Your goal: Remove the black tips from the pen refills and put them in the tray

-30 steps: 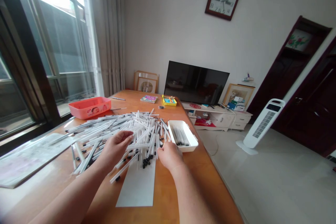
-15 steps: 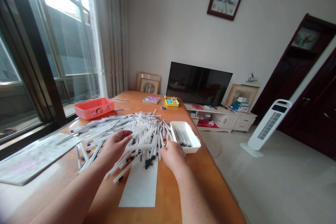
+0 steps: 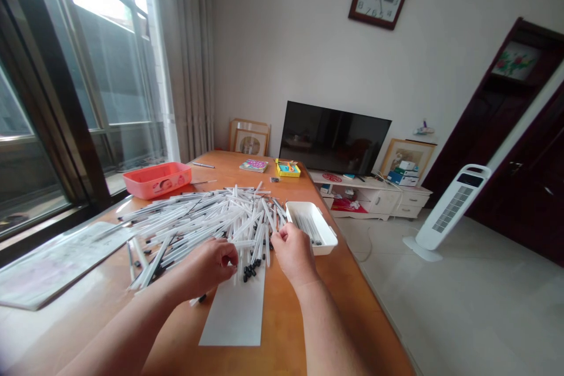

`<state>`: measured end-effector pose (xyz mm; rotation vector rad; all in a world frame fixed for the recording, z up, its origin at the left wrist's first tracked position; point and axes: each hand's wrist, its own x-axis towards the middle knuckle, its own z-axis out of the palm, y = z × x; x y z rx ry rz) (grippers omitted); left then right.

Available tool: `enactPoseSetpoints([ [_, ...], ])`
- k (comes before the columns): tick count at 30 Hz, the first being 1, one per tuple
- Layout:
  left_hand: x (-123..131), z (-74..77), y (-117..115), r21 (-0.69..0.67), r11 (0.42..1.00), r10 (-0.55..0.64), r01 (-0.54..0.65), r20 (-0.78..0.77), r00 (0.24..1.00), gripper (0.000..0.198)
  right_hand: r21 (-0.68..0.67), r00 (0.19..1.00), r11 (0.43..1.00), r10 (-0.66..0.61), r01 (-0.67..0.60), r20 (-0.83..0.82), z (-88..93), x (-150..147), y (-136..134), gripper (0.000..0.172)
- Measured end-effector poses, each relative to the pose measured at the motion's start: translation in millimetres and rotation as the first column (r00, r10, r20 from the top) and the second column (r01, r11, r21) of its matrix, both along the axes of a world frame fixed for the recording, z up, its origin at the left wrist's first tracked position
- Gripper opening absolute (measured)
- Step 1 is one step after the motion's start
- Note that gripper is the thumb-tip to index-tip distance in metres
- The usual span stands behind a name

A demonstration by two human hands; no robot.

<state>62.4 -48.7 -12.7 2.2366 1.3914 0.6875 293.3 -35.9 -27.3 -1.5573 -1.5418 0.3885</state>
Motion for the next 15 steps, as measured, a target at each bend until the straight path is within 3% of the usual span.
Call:
enactPoseSetpoints([
  [5,-1,-4.9,0,0.058,0.998,0.015,-0.006,-0.159,0.987,0.014,-0.023,0.993,0.994,0.101,-0.103,-0.068,3.9,-4,-3,0.018],
  [9,-8,-5.6,5,0.114,0.99,0.111,-0.082,-0.274,0.955,0.022,0.007,0.995,0.995,0.098,-0.098,-0.021,3.9,-6,-5,0.019],
  [15,-18,-4.7,12,0.177,0.964,0.243,-0.197,-0.293,0.925,0.025,0.027,0.996,0.995,0.093,-0.093,0.007,1.0,-7,-4,0.02],
])
